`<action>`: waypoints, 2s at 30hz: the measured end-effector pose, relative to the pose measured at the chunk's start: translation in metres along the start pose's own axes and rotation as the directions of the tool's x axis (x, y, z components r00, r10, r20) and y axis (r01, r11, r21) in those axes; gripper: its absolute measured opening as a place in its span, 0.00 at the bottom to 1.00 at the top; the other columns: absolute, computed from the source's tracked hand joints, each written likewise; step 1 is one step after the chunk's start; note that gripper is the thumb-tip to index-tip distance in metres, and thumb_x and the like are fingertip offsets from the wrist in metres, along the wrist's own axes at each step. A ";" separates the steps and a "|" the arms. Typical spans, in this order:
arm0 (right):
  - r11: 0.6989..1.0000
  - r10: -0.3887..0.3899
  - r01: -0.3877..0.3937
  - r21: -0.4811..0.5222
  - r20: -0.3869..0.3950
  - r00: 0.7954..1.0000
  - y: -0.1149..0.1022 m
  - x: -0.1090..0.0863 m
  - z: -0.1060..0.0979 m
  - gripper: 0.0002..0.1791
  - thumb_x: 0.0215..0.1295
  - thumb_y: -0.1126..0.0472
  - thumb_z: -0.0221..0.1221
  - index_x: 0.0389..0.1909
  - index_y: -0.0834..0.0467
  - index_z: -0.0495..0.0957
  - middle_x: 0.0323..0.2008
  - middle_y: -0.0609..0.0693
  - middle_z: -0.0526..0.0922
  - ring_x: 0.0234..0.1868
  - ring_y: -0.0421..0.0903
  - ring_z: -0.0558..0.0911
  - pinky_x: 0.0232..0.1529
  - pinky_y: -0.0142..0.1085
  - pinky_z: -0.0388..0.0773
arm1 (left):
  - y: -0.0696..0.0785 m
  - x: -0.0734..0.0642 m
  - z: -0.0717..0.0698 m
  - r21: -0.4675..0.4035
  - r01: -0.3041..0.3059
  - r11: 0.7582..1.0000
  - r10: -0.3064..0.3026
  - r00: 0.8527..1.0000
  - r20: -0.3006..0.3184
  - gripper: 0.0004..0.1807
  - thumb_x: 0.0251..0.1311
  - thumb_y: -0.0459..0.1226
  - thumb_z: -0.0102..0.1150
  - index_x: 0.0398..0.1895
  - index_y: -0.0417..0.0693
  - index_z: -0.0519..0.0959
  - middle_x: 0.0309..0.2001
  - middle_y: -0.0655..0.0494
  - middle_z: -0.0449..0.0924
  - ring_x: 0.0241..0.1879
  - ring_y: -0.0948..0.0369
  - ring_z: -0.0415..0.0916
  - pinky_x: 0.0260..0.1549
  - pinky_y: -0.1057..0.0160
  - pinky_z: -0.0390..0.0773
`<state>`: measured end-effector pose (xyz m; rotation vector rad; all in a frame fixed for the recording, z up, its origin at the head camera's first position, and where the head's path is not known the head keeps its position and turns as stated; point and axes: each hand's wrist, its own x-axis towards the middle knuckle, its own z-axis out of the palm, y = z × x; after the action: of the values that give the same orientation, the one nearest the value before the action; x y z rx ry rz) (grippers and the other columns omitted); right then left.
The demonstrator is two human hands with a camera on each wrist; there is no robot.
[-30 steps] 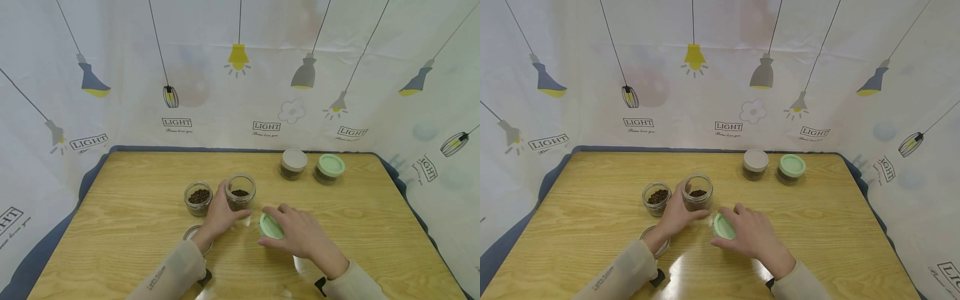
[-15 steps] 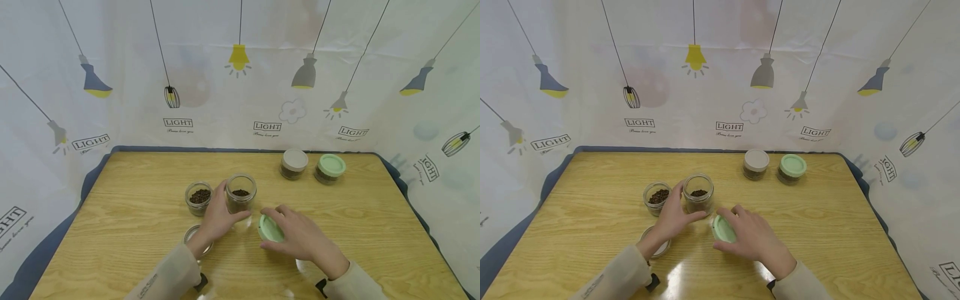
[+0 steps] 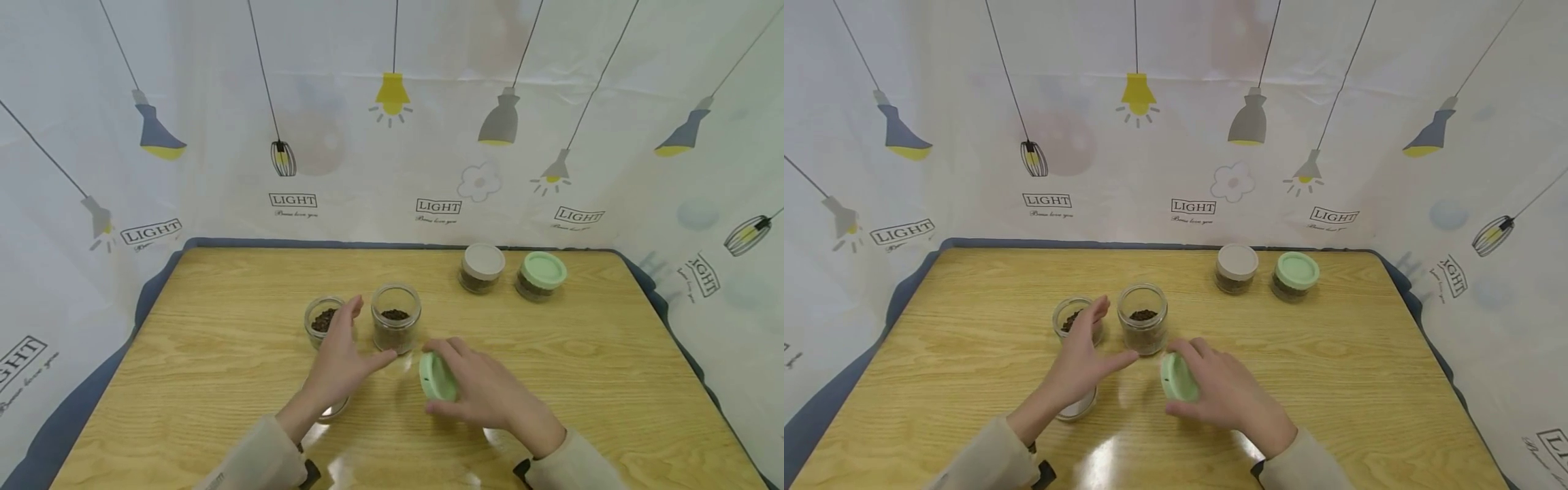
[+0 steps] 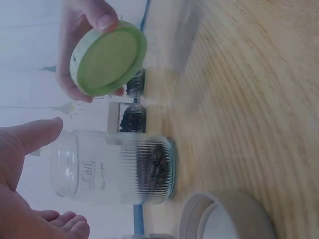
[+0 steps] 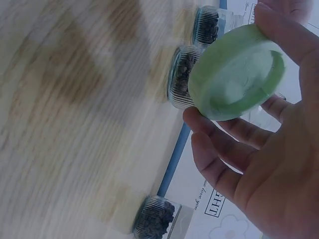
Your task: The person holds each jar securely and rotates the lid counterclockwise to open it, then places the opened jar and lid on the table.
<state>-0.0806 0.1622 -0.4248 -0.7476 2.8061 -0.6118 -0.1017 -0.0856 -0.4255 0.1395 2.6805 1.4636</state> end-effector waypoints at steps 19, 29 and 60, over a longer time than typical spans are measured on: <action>0.972 -0.125 0.114 0.204 0.038 0.991 -0.012 0.015 0.021 0.53 0.44 0.54 0.77 0.70 0.57 0.58 0.63 0.52 0.70 0.57 0.45 0.76 0.57 0.43 0.78 | -0.002 -0.013 -0.027 0.016 -0.038 0.999 0.037 0.998 0.051 0.58 0.47 0.57 0.72 0.77 0.53 0.50 0.74 0.54 0.56 0.73 0.53 0.56 0.70 0.45 0.60; 0.953 -0.102 0.082 0.292 0.054 0.993 -0.015 0.026 0.040 0.52 0.43 0.55 0.77 0.69 0.53 0.59 0.61 0.46 0.73 0.57 0.44 0.75 0.57 0.43 0.76 | -0.004 -0.013 -0.030 0.014 -0.053 0.999 0.052 0.997 0.057 0.53 0.51 0.47 0.72 0.76 0.53 0.51 0.74 0.53 0.57 0.72 0.51 0.57 0.70 0.44 0.61; 0.998 -0.055 0.056 -0.012 0.047 0.997 -0.006 0.031 0.054 0.52 0.39 0.38 0.75 0.66 0.54 0.66 0.61 0.50 0.72 0.63 0.52 0.69 0.65 0.56 0.61 | -0.006 -0.014 -0.029 0.001 -0.056 0.998 0.056 0.996 0.066 0.52 0.52 0.48 0.71 0.76 0.52 0.51 0.74 0.53 0.57 0.73 0.52 0.56 0.70 0.46 0.60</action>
<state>-0.0903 0.1228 -0.4724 -0.8340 2.7581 -0.5783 -0.0914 -0.1153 -0.4146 0.2598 2.6475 1.4436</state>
